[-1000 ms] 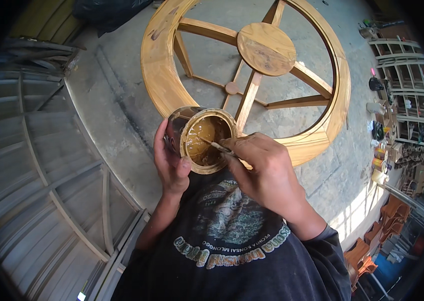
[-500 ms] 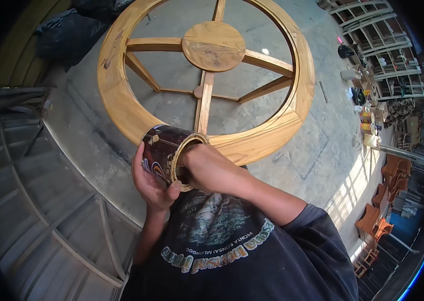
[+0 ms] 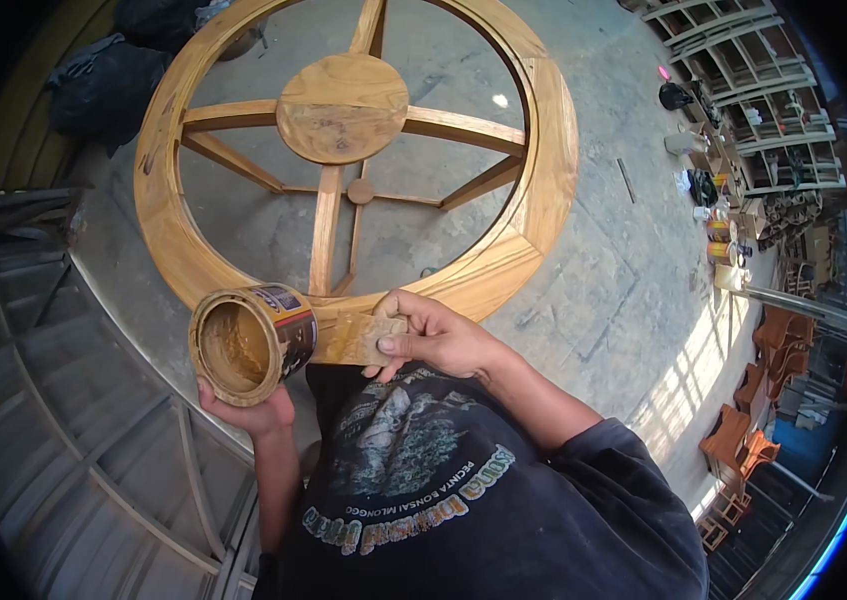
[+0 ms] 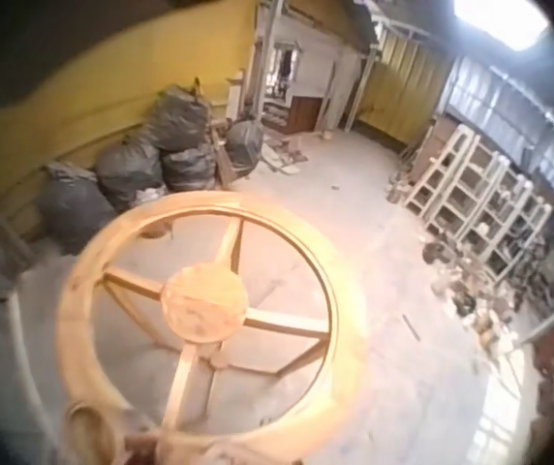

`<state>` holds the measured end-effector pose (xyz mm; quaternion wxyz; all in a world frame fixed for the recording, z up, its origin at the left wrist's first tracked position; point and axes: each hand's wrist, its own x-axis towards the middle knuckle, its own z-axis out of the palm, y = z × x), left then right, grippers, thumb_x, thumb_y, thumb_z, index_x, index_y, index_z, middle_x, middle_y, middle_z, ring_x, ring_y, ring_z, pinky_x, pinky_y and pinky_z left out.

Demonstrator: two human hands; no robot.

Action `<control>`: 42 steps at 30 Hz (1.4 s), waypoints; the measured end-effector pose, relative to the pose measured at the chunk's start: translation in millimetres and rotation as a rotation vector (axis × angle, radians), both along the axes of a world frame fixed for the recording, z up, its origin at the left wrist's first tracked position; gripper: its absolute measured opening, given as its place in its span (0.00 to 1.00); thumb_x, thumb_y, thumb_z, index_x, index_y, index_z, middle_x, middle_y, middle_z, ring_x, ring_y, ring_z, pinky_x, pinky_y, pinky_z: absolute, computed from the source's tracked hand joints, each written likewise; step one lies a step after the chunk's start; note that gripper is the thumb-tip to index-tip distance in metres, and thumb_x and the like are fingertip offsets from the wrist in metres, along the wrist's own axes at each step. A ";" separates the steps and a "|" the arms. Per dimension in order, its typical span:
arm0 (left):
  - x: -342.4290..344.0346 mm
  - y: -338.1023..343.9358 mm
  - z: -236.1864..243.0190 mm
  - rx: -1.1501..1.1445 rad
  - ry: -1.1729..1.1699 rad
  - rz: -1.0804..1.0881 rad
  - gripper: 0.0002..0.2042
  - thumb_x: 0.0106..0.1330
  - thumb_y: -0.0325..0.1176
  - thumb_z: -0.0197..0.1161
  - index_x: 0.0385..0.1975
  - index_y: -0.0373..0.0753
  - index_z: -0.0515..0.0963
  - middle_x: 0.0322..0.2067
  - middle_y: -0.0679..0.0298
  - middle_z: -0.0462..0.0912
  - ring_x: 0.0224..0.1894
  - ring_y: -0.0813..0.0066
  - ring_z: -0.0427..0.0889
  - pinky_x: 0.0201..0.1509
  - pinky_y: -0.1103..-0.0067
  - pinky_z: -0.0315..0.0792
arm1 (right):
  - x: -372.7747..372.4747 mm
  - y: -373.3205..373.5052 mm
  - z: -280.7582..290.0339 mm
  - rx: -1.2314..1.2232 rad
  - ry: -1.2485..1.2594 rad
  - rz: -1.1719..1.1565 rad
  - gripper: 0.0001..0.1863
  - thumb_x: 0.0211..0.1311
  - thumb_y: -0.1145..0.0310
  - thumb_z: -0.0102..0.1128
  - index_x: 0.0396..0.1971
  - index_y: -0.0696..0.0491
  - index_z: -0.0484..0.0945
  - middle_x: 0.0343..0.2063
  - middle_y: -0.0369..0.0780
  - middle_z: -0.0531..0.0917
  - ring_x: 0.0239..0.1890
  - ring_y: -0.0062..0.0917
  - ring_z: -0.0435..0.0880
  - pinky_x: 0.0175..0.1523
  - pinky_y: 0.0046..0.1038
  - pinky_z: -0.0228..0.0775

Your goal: Applying wood stain or finish to a circular wooden furniture component using an applicator.

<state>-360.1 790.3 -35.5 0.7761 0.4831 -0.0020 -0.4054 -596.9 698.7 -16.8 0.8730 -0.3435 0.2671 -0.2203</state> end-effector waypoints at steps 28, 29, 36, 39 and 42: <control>-132.0 -26.4 -67.6 -0.142 -0.013 -0.667 0.58 0.48 0.75 0.59 0.65 0.24 0.57 0.60 0.47 0.71 0.61 0.57 0.74 0.66 0.64 0.69 | -167.5 -72.3 -31.2 -1.488 1.446 -0.164 0.17 0.50 0.77 0.62 0.43 0.53 0.82 0.39 0.39 0.83 0.41 0.36 0.77 0.43 0.35 0.65; -130.5 -27.8 -66.5 -0.145 -0.007 -0.698 0.57 0.49 0.74 0.59 0.65 0.25 0.57 0.60 0.46 0.71 0.61 0.57 0.74 0.66 0.64 0.69 | -167.9 -78.9 -41.1 -1.486 1.470 -0.240 0.17 0.51 0.77 0.62 0.43 0.53 0.82 0.38 0.40 0.83 0.41 0.36 0.78 0.42 0.35 0.65; -121.6 -27.7 -67.6 -0.170 0.047 -0.742 0.55 0.51 0.69 0.61 0.67 0.25 0.54 0.62 0.47 0.68 0.64 0.58 0.71 0.68 0.63 0.66 | -117.6 -31.8 -48.0 -1.332 1.514 -0.215 0.21 0.45 0.77 0.62 0.44 0.55 0.82 0.35 0.42 0.82 0.37 0.37 0.78 0.43 0.36 0.66; -118.5 -26.8 -68.9 -0.172 0.054 -0.743 0.55 0.51 0.69 0.61 0.67 0.25 0.54 0.61 0.47 0.69 0.63 0.57 0.72 0.68 0.64 0.67 | -119.0 -30.1 -45.5 -1.318 1.437 -0.241 0.22 0.44 0.77 0.64 0.45 0.55 0.82 0.35 0.42 0.82 0.38 0.37 0.78 0.43 0.35 0.66; -116.6 -28.1 -69.6 -0.180 0.042 -0.770 0.56 0.51 0.70 0.61 0.67 0.25 0.54 0.61 0.47 0.69 0.63 0.57 0.72 0.67 0.64 0.67 | -119.5 -41.6 -47.8 -1.300 1.532 -0.332 0.21 0.45 0.78 0.64 0.45 0.54 0.82 0.37 0.41 0.82 0.40 0.36 0.78 0.43 0.35 0.65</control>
